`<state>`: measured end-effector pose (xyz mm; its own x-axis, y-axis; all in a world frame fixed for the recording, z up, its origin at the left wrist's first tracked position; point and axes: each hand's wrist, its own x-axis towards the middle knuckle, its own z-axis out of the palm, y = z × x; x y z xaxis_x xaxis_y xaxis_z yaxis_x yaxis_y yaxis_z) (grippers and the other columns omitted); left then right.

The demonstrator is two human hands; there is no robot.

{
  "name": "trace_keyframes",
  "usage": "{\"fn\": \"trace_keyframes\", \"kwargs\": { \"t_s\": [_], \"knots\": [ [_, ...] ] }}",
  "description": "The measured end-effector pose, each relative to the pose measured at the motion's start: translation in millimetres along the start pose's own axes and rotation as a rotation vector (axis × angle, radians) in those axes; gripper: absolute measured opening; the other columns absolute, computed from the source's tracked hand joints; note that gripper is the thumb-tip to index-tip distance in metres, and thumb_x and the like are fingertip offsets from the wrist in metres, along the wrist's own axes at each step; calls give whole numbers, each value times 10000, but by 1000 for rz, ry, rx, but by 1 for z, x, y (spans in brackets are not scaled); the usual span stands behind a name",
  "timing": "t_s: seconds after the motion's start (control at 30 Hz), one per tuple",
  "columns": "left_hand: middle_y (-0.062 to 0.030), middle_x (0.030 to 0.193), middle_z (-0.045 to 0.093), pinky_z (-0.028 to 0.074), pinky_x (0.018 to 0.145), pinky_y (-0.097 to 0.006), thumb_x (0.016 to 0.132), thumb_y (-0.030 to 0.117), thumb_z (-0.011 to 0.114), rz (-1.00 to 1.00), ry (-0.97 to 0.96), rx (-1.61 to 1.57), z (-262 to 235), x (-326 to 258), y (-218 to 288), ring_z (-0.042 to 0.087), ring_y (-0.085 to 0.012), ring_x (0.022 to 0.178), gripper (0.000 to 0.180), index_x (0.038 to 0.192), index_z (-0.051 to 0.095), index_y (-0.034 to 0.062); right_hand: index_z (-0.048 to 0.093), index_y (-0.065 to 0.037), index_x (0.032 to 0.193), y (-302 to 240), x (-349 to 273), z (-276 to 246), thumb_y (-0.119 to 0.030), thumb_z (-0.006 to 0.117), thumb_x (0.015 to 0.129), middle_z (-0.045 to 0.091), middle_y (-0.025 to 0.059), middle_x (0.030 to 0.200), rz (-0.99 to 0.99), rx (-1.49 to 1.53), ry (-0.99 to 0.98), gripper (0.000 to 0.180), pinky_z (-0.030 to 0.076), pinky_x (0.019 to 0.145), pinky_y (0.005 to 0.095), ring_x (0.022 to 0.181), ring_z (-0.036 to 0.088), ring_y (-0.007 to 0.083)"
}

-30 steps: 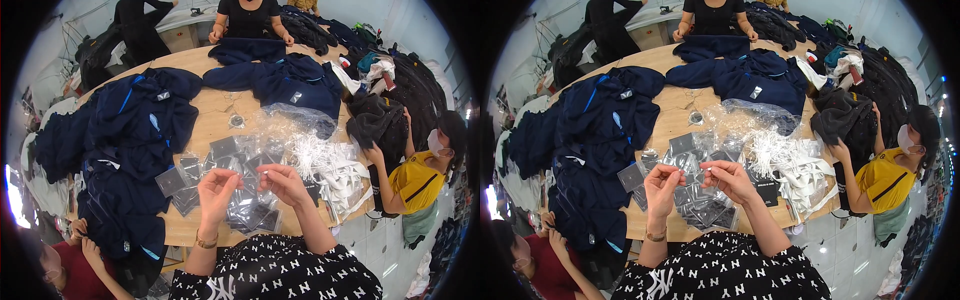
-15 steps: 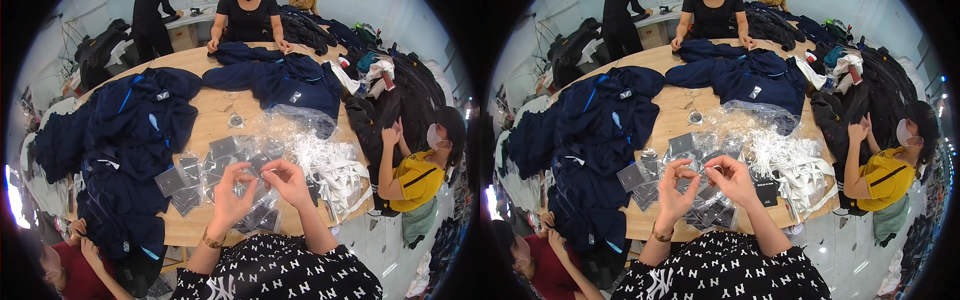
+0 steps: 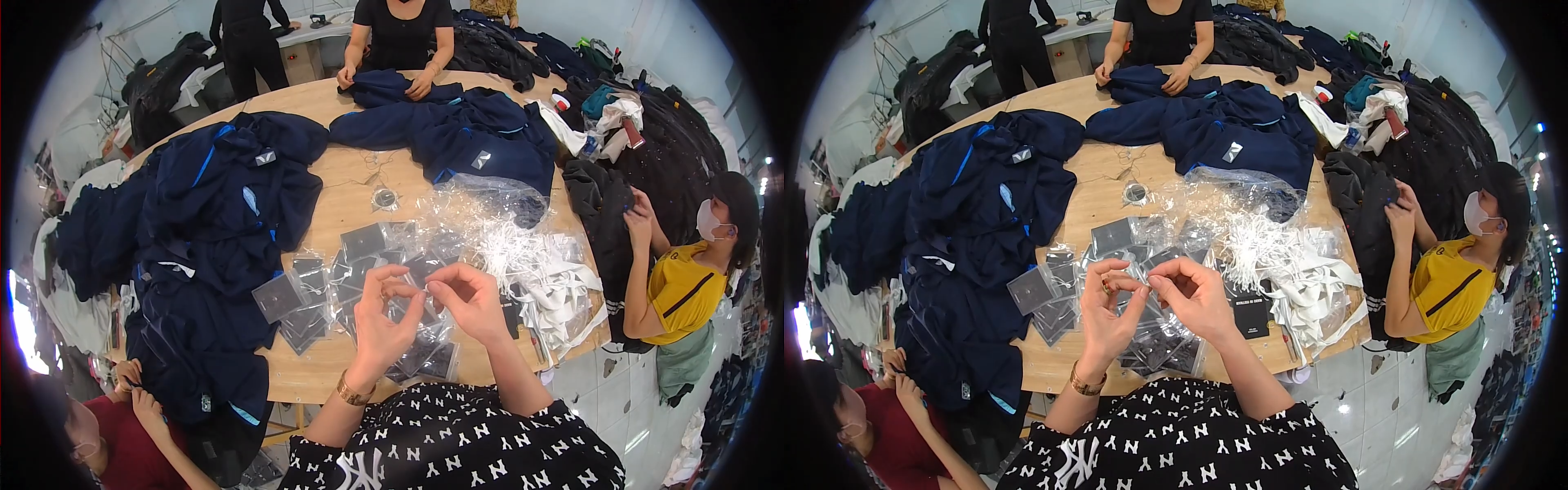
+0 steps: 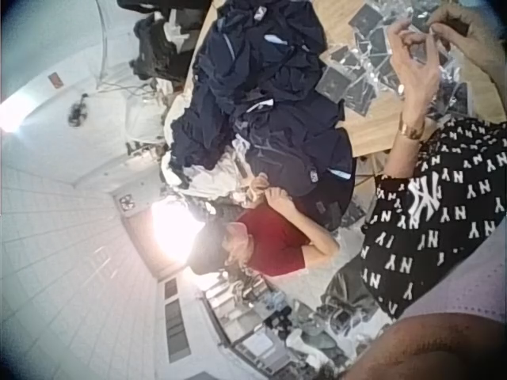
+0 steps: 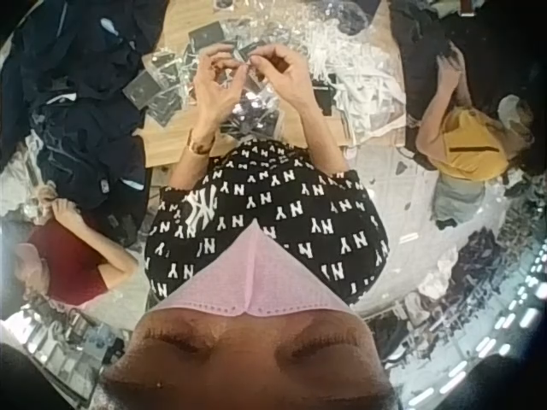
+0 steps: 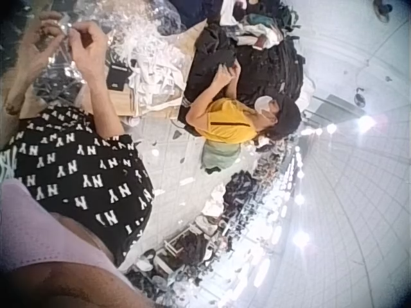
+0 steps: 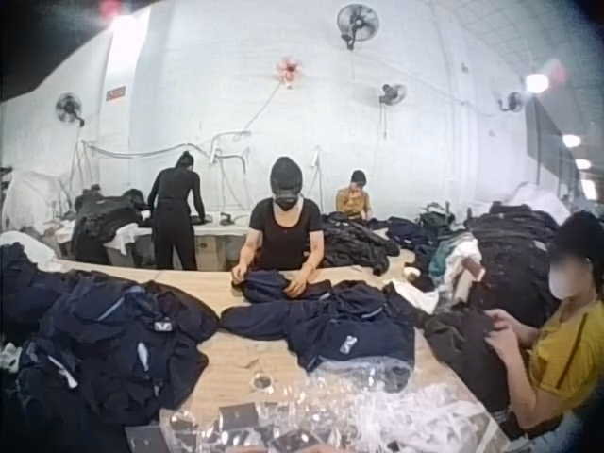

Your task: Sorting and organizing small plastic packets containing garment tags or spare parts on a factory workbench.

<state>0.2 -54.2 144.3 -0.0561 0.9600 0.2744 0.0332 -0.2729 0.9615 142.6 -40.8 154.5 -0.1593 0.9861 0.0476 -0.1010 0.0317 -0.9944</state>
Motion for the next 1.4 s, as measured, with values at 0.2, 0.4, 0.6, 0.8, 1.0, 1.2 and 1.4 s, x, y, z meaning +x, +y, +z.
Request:
{"fn": "trace_keyframes", "kwargs": {
  "t_s": [0.2, 0.4, 0.6, 0.8, 1.0, 1.2, 1.4],
  "knots": [
    [-42, 739, 617, 417, 688, -206, 744, -10, 616, -21, -2, -46, 2, 0, -3, 550, -80, 746, 342, 1039, 449, 40, 590, 9, 851, 3, -1, 4, -47, 590, 814, 584, 20, 709, -3, 76, 44, 67, 415, 534, 189, 597, 518, 59],
    [-35, 749, 595, 410, 675, -196, 755, -27, 604, -40, 2, -120, 2, -1, -5, 536, -66, 741, 325, 1026, 437, 42, 584, 7, 849, 10, -1, 8, -52, 584, 818, 582, 19, 724, -47, 97, 65, 67, 405, 541, 187, 609, 505, 54],
    [-33, 745, 592, 398, 665, -193, 758, -26, 604, -47, 9, -136, 3, -1, -7, 519, -56, 734, 320, 1016, 427, 44, 576, 7, 852, 15, 1, 9, -60, 588, 817, 576, 21, 722, -16, 160, 72, 77, 399, 550, 196, 605, 494, 65],
    [-26, 721, 593, 373, 642, -182, 760, -12, 605, -37, 13, -102, 2, 0, -9, 507, -48, 723, 317, 1015, 426, 48, 575, 0, 849, 17, 2, 8, -80, 589, 820, 565, 12, 702, 0, 172, 60, 86, 386, 539, 197, 604, 485, 60],
    [-25, 720, 591, 370, 629, -186, 761, -10, 604, -53, 15, -132, 5, 0, -7, 500, -45, 704, 313, 1013, 425, 38, 577, -10, 841, 18, 1, 10, -88, 599, 816, 551, -2, 684, 1, 203, 83, 84, 379, 536, 194, 597, 477, 52],
    [-31, 715, 580, 383, 635, -200, 765, -8, 603, -69, 41, -132, 7, -3, -7, 509, -55, 707, 309, 1012, 423, 33, 572, -11, 830, 22, 1, 9, -93, 605, 815, 550, -4, 688, 25, 240, 87, 89, 380, 540, 194, 599, 476, 50],
    [-36, 760, 564, 406, 685, -188, 773, -54, 592, -109, -17, -200, 7, -1, -9, 517, -63, 746, 328, 1018, 392, 35, 563, -13, 815, 23, -1, 11, -91, 605, 816, 548, -2, 700, -11, 254, 128, 89, 384, 551, 198, 609, 477, 52]
  ]
}}
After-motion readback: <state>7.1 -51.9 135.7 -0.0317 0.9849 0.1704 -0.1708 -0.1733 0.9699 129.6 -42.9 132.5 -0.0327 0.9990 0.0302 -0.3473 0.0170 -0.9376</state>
